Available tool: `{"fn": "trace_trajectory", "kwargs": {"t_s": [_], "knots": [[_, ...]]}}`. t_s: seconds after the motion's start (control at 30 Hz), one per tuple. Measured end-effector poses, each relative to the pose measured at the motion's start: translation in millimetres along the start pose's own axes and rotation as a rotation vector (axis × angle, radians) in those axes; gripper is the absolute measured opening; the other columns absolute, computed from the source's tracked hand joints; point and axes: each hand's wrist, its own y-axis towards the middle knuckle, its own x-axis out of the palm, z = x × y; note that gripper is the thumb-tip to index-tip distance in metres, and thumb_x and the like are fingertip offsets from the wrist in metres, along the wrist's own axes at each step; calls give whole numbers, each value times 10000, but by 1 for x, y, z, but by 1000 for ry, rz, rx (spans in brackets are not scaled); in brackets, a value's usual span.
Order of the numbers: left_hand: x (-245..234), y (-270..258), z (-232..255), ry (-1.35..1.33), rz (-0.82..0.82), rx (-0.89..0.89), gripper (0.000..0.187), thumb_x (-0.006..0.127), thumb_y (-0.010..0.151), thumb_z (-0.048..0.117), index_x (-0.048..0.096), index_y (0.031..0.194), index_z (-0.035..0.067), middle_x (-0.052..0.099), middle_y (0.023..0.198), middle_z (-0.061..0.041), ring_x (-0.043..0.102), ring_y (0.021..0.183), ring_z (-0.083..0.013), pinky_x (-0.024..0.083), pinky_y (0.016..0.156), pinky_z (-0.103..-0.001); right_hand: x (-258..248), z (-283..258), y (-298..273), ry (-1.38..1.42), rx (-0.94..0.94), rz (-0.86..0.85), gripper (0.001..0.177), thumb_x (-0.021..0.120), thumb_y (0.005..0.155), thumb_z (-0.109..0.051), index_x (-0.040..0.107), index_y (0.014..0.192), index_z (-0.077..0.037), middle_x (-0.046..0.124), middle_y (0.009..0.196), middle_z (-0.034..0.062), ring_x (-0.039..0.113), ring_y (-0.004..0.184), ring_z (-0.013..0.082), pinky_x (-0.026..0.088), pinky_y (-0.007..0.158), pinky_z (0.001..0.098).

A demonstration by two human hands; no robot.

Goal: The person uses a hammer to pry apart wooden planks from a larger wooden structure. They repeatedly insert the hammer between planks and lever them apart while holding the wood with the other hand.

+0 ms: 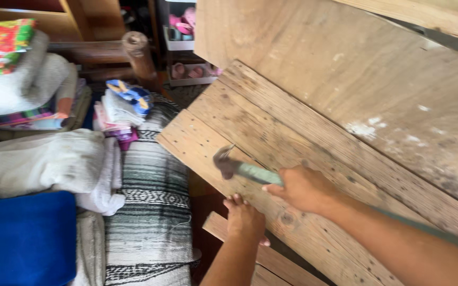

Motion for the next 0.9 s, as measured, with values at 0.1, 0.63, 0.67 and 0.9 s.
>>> {"fn": "trace_trajectory", "kwargs": {"t_s": [0.1, 0.63, 0.67, 0.9], "knots": [[8, -1, 6, 24, 38, -51, 832, 829, 701, 673, 698, 1326, 139, 518, 1521, -182, 296, 1505, -475, 301, 1149, -643, 15, 47, -15, 139, -7, 168, 417, 645, 879, -556, 745, 925, -153, 737, 723, 95, 717, 680, 250, 551, 691, 430], [84, 42, 84, 44, 308, 16, 891, 734, 893, 497, 354, 1500, -33, 279, 1605, -242, 194, 1519, -397, 66, 1172, -731, 193, 236, -61, 863, 380, 369, 606, 659, 863, -621, 733, 820, -21, 641, 544, 97, 706, 524, 219, 585, 610, 391], [90, 50, 100, 11, 225, 41, 871, 714, 913, 502, 353, 1503, -28, 283, 1611, -231, 189, 1528, -397, 53, 1165, -748, 210, 251, -55, 821, 366, 421, 566, 644, 848, -623, 764, 871, -71, 666, 574, 82, 703, 576, 205, 575, 652, 390], [88, 66, 174, -22, 38, 19, 908, 728, 903, 568, 398, 1483, -47, 367, 1572, -278, 266, 1520, -401, 25, 1207, -736, 265, 329, -33, 1069, 509, 90, 539, 650, 889, -678, 808, 1022, -180, 490, 656, 71, 553, 623, 206, 489, 633, 406]]}}
